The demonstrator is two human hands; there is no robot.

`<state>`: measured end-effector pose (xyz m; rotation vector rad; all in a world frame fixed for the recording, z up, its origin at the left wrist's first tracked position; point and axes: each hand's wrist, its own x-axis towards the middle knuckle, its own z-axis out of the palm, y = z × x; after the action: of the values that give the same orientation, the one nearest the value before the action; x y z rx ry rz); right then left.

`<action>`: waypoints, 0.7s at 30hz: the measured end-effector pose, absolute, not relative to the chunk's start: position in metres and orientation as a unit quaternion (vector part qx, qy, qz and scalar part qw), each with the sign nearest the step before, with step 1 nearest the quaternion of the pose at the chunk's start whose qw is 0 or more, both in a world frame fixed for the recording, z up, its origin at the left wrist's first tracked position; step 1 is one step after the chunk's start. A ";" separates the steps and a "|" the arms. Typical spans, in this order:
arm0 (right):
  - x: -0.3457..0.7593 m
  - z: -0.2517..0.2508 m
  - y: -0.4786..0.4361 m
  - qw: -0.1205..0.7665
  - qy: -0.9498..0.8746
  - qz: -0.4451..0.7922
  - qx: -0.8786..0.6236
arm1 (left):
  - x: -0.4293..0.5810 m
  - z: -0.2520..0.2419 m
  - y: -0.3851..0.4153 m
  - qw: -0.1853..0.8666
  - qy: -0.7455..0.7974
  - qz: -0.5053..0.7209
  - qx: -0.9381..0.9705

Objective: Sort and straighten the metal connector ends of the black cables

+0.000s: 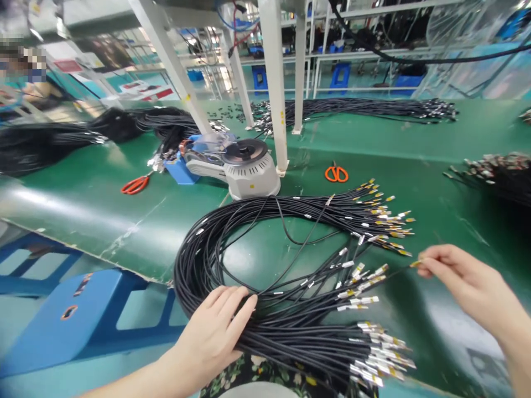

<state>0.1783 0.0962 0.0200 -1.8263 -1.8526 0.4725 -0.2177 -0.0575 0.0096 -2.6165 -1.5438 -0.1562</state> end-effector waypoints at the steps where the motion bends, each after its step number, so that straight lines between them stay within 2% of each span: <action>1: 0.181 0.018 0.097 0.250 -0.677 0.208 -0.661 | -0.217 0.010 -0.057 0.043 -0.506 -0.036 -0.861; 3: 0.188 0.013 0.096 0.263 -0.663 0.266 -0.648 | -0.217 0.009 -0.055 0.038 -0.500 -0.007 -0.865; 7: 0.194 0.009 0.081 0.253 -0.649 0.307 -0.648 | -0.216 0.009 -0.048 0.060 -0.483 0.048 -0.872; 13: 0.172 0.024 0.068 0.272 -0.642 0.283 -0.659 | -0.217 0.009 -0.041 0.060 -0.429 0.022 -0.901; 17: 0.182 0.031 0.073 0.172 -0.682 0.292 -0.648 | -0.221 0.011 -0.043 0.074 -0.432 -0.044 -0.898; 19: 0.181 0.036 0.076 0.122 -0.712 0.233 -0.651 | -0.223 0.015 -0.045 0.093 -0.416 -0.080 -0.901; 21: 0.160 0.045 0.075 0.136 -0.748 0.124 -0.638 | -0.223 0.019 -0.044 0.108 -0.397 -0.092 -0.907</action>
<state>0.1595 0.0751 0.0452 -1.8474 -2.1658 0.3604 -0.2229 -0.0439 0.0186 -2.6693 -1.1680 -0.2697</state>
